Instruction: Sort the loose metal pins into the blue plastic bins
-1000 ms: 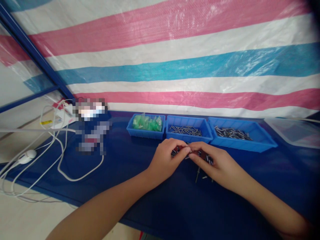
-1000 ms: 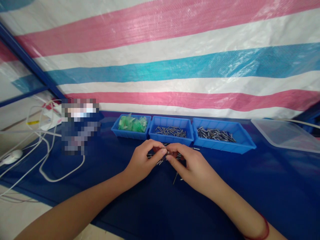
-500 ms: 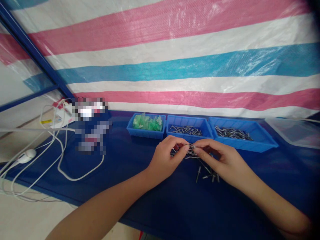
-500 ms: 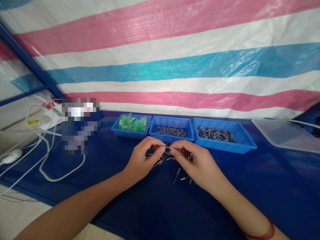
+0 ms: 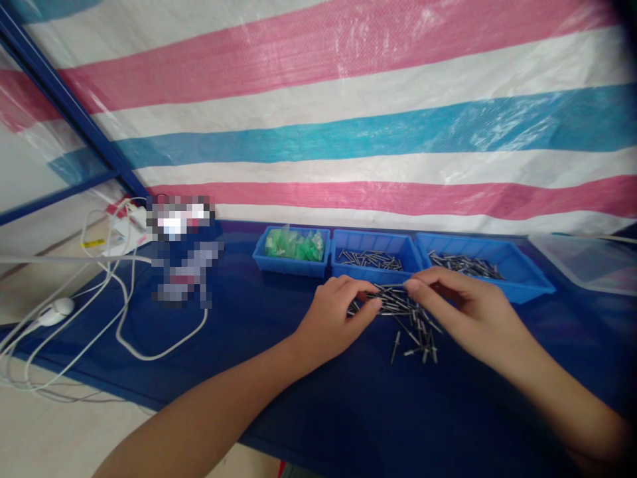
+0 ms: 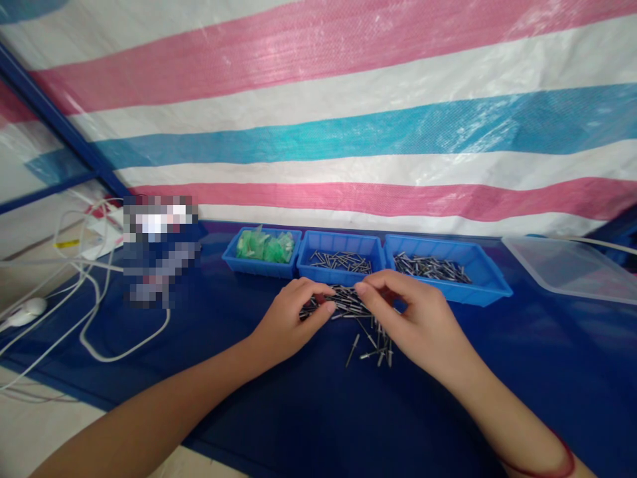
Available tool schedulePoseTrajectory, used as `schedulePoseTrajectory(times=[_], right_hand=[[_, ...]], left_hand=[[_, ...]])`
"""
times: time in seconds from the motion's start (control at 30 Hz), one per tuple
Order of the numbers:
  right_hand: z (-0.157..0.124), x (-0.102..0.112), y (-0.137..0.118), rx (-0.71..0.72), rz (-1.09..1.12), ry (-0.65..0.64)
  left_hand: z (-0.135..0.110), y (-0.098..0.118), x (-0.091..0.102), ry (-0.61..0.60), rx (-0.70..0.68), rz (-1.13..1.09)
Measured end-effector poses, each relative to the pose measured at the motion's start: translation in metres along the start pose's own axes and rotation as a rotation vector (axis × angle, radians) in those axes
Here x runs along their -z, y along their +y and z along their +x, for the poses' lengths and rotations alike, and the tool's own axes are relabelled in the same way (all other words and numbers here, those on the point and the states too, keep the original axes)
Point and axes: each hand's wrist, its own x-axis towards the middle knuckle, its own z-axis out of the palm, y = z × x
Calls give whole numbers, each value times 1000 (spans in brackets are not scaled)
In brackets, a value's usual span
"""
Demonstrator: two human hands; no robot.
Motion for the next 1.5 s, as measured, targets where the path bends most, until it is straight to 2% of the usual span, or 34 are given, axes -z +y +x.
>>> schedulePoseTrajectory(times=[0.1,0.17,0.27,0.37,0.47,0.53,0.67,0.73,0.8,0.9,0.93,1.0,1.17,1.5], right_hand=[[7,18,10,-104,-110,226],[12,33,19,-195,-260,325],[19,49,35,-290,-474,393],[23,56,54,-300,-596,395],[25,55,66,-261,-686,326],[24,53,65,-219,-723,280],[20,45,43,-118,-637,276],[16,38,30,-45,-527,215],[12,30,20,32,-427,52],[7,17,15,134,-350,-282],[5,13,15,162,-343,-361],[2,6,16,211,-336,-441],[-2,-3,13,272,-342,-472],[-4,-8,9,270,-344,-510]], left_hand=[[-2,0,0,-57,-15,175],[-4,0,-1,-101,-35,266],[-8,-2,-4,-173,-70,347],[-11,-4,-6,-221,-96,400],[-13,-5,-8,-239,-98,422],[-14,-4,-7,-241,-91,430],[-15,-3,-7,-232,-73,442],[-16,-2,-8,-221,-52,446],[-16,-3,-8,-215,-30,446],[-15,-4,-9,-214,-36,422],[-15,-4,-9,-214,-49,407],[-14,-5,-9,-209,-78,375],[-13,-6,-10,-195,-103,355],[-12,-8,-8,-238,-120,360]])
